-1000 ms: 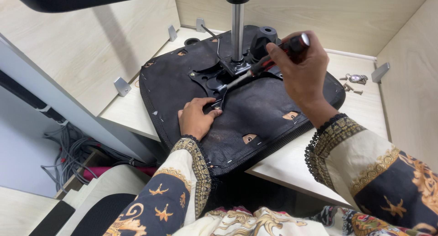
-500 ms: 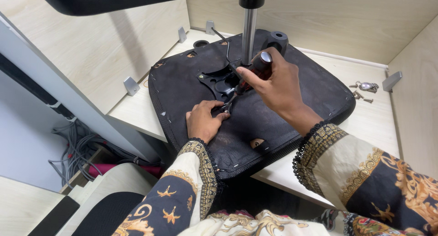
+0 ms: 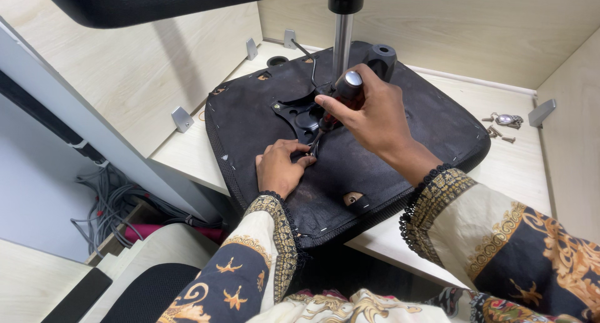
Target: The person uses a screwdriver to fasten screws into the underside of an office chair seat, securing the seat to its metal mounting plate. The chair is inverted on a light-colored wooden surface while the person works.
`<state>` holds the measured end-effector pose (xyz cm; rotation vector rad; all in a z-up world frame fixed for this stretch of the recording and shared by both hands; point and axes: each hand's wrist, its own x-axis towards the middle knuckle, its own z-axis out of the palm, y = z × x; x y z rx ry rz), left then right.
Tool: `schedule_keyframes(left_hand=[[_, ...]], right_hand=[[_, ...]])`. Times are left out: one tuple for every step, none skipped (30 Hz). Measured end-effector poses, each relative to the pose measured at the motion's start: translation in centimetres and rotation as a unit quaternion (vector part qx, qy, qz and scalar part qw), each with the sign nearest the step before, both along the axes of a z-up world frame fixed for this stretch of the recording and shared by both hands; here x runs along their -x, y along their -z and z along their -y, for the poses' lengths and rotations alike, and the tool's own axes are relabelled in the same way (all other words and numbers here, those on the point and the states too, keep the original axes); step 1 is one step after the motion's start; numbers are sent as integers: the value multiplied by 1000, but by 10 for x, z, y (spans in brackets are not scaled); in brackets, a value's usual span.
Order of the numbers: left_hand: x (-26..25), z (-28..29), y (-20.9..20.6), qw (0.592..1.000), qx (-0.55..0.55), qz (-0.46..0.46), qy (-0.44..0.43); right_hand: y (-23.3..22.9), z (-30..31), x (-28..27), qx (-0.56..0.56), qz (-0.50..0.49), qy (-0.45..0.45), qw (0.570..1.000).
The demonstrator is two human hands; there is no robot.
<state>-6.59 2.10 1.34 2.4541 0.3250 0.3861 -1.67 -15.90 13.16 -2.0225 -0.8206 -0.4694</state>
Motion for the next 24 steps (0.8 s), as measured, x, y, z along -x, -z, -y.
schedule_keyframes(left_hand=[[0,0,1,1000,0,0,0],[0,0,1,1000,0,0,1],[0,0,1,1000,-1,0,1],[0,0,1,1000,-2,1,1],[0,0,1,1000,-3,2,2],[0,0,0,1000,-4,3,3],[0,0,-1,1000,-2,-5,1],[0,0,-1,1000,0,-14,-2],[0,2,-2,1000,2,-22,-3],[0,3,-3,1000,0,-11,-8],[0,4,-3,1000,-3,0,-12],[-1,5,-4,1000,-5,11,-17],[-1,6,-4,1000,-8,15,-13],[-1,7,-4,1000,-10,19,-9],[-1,8,-4,1000,-12,23,-5],[-1,8,-5,1000,-9,21,-4],[-1,8,-5,1000,-5,20,-4],[-2,8,-6,1000,-1,19,-3],[-2,8,-7,1000,-2,26,-10],[-2,9,-8,999,-2,33,-17],[-2,10,-10,999,-2,42,-24],[-2,11,-13,999,3,17,-29],[-2,11,-15,999,9,-8,-34],[-2,12,-18,999,15,-32,-38]], right_hand=[[0,-1,0,10,22,10,1000],[-1,-2,1,21,44,20,999],[-1,-3,1,31,65,31,997],[-2,-3,1,16,55,14,998],[-3,-4,2,1,45,-3,999],[-4,-4,2,-13,35,-20,999],[-7,-5,1,-3,46,-15,999],[-11,-5,0,8,56,-10,998],[-14,-5,-1,18,67,-4,998],[-18,-6,-2,33,63,1,997],[-21,-7,-2,48,58,7,997],[-24,-8,-2,62,53,12,997],[-26,-8,-1,61,37,11,997],[-28,-9,0,60,20,9,998],[-30,-10,1,59,4,6,998],[-31,-12,1,59,1,2,998],[-32,-14,2,60,-1,-3,998],[-32,-15,2,61,-4,-8,998],[-33,-18,1,60,2,-21,998],[-33,-20,0,59,8,-34,998],[-33,-21,0,58,15,-47,997],[-34,-22,0,46,-1,-90,995],[-34,-24,0,34,-17,-133,990],[-34,-25,0,23,-33,-176,984]])
